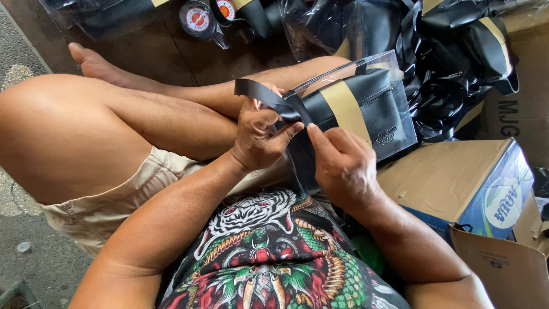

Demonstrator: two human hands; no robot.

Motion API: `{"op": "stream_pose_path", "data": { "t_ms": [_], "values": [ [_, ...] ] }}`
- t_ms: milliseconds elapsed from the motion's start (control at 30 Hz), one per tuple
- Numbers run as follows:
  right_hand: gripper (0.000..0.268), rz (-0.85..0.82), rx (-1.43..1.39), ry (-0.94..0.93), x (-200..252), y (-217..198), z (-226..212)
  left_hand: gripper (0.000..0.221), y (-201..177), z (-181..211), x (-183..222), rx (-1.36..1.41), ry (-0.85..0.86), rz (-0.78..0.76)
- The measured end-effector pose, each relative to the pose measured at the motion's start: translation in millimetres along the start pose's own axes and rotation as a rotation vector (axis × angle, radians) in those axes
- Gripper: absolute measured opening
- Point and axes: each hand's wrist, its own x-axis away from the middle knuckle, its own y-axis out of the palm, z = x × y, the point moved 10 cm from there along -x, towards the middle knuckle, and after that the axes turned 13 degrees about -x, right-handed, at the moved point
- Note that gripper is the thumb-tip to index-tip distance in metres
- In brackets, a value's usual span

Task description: The person ties black ribbons onto small black leather-like pouches and places them into clear plastic packaging sleeves, working through a large pile of items on the floor.

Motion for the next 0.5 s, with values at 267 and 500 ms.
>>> {"op": "stream_pose_path", "data": {
  "t_ms": [267,500],
  "values": [
    [0.031,-0.021,-0.024,-0.031,9.2,12.0,-4.3,0.031,2.7,-11.0,1.6,0.013,-0.035,-0.015],
    [0.033,-0.036,-0.031,-0.069,7.2,15.3,-11.4,0.022,7.0,-25.4,5.7,-0.022,-0.122,-0.051]
  ]
}}
